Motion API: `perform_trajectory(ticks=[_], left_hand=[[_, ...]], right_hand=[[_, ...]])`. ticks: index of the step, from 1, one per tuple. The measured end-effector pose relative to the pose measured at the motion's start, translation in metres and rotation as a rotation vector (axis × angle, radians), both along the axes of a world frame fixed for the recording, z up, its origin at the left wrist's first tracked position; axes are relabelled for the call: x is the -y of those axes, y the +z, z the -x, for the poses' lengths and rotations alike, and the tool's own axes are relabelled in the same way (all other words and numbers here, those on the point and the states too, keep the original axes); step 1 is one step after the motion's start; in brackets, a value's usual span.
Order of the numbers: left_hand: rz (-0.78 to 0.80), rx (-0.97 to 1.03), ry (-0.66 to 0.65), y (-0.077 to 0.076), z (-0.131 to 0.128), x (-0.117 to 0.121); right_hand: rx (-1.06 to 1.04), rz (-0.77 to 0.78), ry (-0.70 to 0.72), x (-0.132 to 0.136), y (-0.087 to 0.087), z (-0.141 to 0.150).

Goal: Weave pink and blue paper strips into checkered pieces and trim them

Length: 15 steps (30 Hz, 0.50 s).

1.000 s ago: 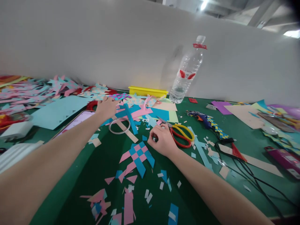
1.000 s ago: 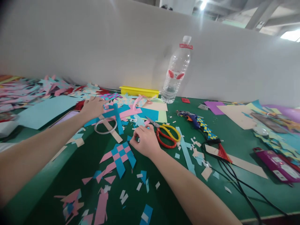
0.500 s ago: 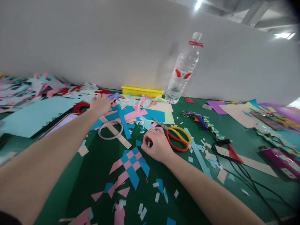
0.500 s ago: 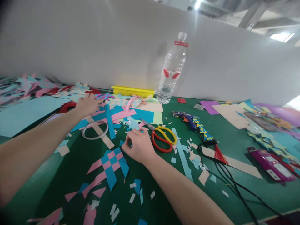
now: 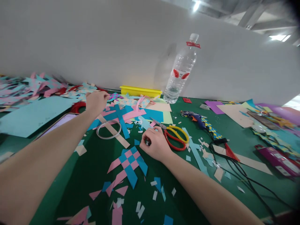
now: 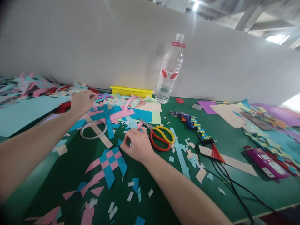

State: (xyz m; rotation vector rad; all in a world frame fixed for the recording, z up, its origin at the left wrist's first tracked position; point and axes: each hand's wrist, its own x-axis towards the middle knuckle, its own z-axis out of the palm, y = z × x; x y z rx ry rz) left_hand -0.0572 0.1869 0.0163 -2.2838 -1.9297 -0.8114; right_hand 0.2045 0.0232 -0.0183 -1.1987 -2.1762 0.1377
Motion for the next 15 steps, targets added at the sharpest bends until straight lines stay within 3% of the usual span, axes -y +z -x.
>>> perform_trajectory(ticks=[6,9,11,15], left_hand=[[-0.042,0.181,-0.017,0.005,-0.015,0.024],[-0.048,0.274,-0.059,0.003,-0.031,0.054],[-0.008,0.459,-0.186,0.002,-0.043,0.080],[0.076,0.618,-0.276,0.002,-0.061,0.131]], right_hand=[[-0.011,-0.035,-0.099,-0.003,-0.004,-0.001],[-0.022,-0.043,-0.122,-0.005,-0.007,-0.003],[-0.030,-0.039,-0.127,-0.006,-0.008,-0.005],[-0.051,-0.027,-0.162,-0.006,-0.008,-0.008]])
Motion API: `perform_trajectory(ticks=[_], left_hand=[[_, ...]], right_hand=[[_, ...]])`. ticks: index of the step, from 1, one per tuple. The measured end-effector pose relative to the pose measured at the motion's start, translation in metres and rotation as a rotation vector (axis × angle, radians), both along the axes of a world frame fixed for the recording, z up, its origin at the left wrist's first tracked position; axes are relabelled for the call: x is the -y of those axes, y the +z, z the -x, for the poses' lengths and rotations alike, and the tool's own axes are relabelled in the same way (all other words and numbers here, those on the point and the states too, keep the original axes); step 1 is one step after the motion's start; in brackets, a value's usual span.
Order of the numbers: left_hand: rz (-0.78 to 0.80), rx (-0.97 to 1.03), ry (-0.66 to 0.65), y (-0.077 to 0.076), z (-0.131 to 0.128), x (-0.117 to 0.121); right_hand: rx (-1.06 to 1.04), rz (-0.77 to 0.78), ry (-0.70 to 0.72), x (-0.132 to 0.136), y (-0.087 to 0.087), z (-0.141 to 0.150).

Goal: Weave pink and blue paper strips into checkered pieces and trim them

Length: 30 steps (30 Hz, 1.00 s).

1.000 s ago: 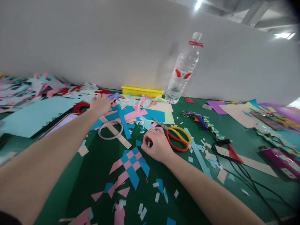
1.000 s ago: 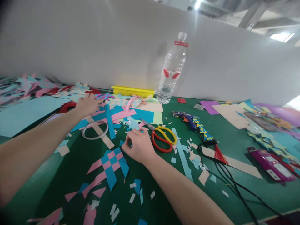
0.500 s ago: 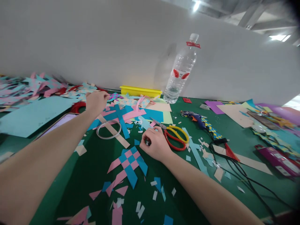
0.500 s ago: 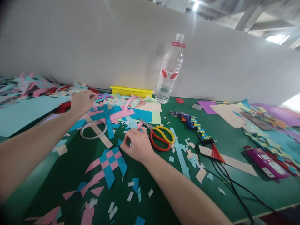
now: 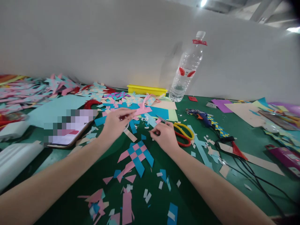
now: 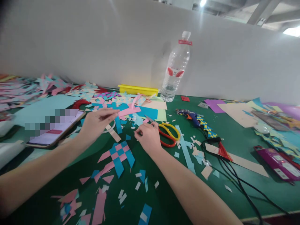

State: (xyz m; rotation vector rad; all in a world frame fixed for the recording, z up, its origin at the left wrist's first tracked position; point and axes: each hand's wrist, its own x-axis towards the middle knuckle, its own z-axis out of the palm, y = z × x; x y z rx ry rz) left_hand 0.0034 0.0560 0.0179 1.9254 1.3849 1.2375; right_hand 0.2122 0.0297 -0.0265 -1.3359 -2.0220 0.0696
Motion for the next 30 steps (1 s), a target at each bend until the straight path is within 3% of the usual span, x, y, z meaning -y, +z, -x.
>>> perform_trajectory(ticks=[5,11,19,23,30], left_hand=[[0.095,0.074,-0.059,-0.002,-0.006,0.045],[0.302,0.147,-0.161,-0.008,-0.001,0.071],[0.169,0.007,-0.152,-0.019,-0.002,0.076],[0.178,-0.009,-0.153,-0.019,0.000,0.073],[0.208,0.008,-0.138,-0.017,0.004,0.072]], right_hand=[[-0.007,-0.051,0.012,0.000,0.000,-0.001],[0.015,-0.220,0.097,0.010,0.007,0.006],[0.119,-0.327,0.387,0.030,0.017,0.017],[0.101,-0.303,0.338,0.028,0.014,0.018],[-0.059,-0.189,0.070,0.008,0.005,0.001]])
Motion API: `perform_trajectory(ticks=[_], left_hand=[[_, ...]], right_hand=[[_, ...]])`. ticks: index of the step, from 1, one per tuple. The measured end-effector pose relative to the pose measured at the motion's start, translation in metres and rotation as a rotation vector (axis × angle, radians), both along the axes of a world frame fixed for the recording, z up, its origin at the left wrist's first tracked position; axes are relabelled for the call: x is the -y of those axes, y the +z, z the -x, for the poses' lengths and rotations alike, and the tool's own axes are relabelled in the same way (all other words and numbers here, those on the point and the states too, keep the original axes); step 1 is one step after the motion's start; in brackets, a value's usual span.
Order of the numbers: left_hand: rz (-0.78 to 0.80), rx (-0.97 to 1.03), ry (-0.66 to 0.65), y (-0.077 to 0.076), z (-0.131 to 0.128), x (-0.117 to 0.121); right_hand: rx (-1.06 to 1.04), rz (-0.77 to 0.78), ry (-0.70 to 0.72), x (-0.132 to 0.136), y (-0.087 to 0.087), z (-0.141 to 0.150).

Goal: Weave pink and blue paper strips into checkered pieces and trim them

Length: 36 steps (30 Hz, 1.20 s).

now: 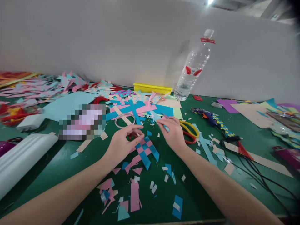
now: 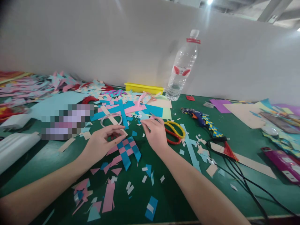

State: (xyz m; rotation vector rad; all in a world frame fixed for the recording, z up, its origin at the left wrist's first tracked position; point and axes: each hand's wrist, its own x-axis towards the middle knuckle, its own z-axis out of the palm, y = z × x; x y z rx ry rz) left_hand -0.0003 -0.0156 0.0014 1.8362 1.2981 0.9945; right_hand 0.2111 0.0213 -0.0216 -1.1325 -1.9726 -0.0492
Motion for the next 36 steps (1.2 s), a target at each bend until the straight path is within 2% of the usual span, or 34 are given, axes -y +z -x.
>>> perform_trajectory(ticks=[5,11,19,23,26,32,36], left_hand=[[-0.017,-0.050,-0.015,-0.002,-0.003,0.000],[0.000,-0.048,-0.026,-0.002,-0.002,-0.001],[-0.030,-0.060,-0.037,-0.006,0.001,-0.003],[-0.031,-0.083,-0.026,-0.008,0.001,-0.003],[-0.046,-0.085,-0.038,-0.009,0.000,-0.003],[-0.187,-0.384,-0.060,-0.010,0.001,-0.004],[-0.200,-0.510,-0.081,-0.010,0.002,-0.005]], right_hand=[[0.067,0.066,-0.104,-0.001,0.001,-0.002],[0.054,0.070,0.008,0.010,0.008,0.008],[0.117,-0.010,0.266,0.023,0.010,0.018],[0.143,0.014,0.298,0.022,0.008,0.017],[0.143,0.026,0.270,0.019,0.008,0.014],[0.228,0.122,0.208,0.014,0.007,0.012],[0.257,0.108,0.207,0.013,0.004,0.013]])
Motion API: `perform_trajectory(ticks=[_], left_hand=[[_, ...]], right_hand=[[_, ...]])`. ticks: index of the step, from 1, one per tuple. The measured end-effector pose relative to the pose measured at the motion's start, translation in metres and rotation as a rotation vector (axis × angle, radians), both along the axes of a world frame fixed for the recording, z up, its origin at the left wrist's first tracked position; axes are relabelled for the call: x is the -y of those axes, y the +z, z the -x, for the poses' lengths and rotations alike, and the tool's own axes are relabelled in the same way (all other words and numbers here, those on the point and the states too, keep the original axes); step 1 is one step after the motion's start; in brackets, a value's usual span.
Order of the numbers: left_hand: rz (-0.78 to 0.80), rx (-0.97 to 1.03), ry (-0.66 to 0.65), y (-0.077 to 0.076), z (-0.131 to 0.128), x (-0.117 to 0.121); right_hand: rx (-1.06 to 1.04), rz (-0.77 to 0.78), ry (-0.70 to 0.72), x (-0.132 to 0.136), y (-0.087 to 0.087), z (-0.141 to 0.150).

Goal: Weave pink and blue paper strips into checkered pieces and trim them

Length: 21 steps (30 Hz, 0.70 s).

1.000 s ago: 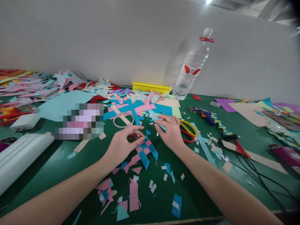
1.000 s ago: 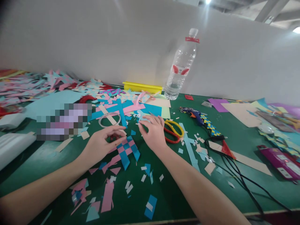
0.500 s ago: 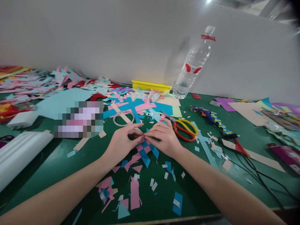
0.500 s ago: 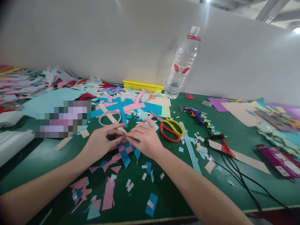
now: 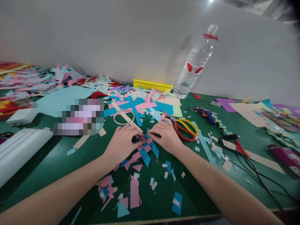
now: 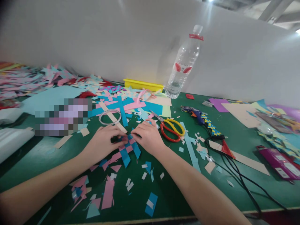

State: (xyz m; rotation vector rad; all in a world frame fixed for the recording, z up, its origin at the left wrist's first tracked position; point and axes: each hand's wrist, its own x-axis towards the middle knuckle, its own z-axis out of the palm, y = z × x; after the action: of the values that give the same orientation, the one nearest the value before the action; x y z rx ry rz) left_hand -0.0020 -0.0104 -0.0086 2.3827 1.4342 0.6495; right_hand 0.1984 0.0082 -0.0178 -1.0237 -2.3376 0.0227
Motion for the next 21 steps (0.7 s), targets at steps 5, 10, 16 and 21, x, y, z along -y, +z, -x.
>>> perform_trajectory(ticks=[5,10,16,21], left_hand=[[-0.017,-0.038,-0.027,-0.0016,-0.0005,-0.0003],[0.006,-0.041,-0.037,-0.0028,-0.0003,-0.0009],[0.013,-0.026,-0.042,-0.0050,0.0005,-0.0017],[0.025,-0.036,-0.044,-0.0034,-0.0001,-0.0012]], right_hand=[[0.034,-0.032,0.001,-0.0005,-0.0046,0.0006],[0.059,-0.037,0.010,-0.0019,-0.0071,0.0016],[0.078,-0.025,0.009,-0.0022,-0.0080,0.0023],[0.071,0.016,0.034,-0.0008,-0.0057,0.0019]])
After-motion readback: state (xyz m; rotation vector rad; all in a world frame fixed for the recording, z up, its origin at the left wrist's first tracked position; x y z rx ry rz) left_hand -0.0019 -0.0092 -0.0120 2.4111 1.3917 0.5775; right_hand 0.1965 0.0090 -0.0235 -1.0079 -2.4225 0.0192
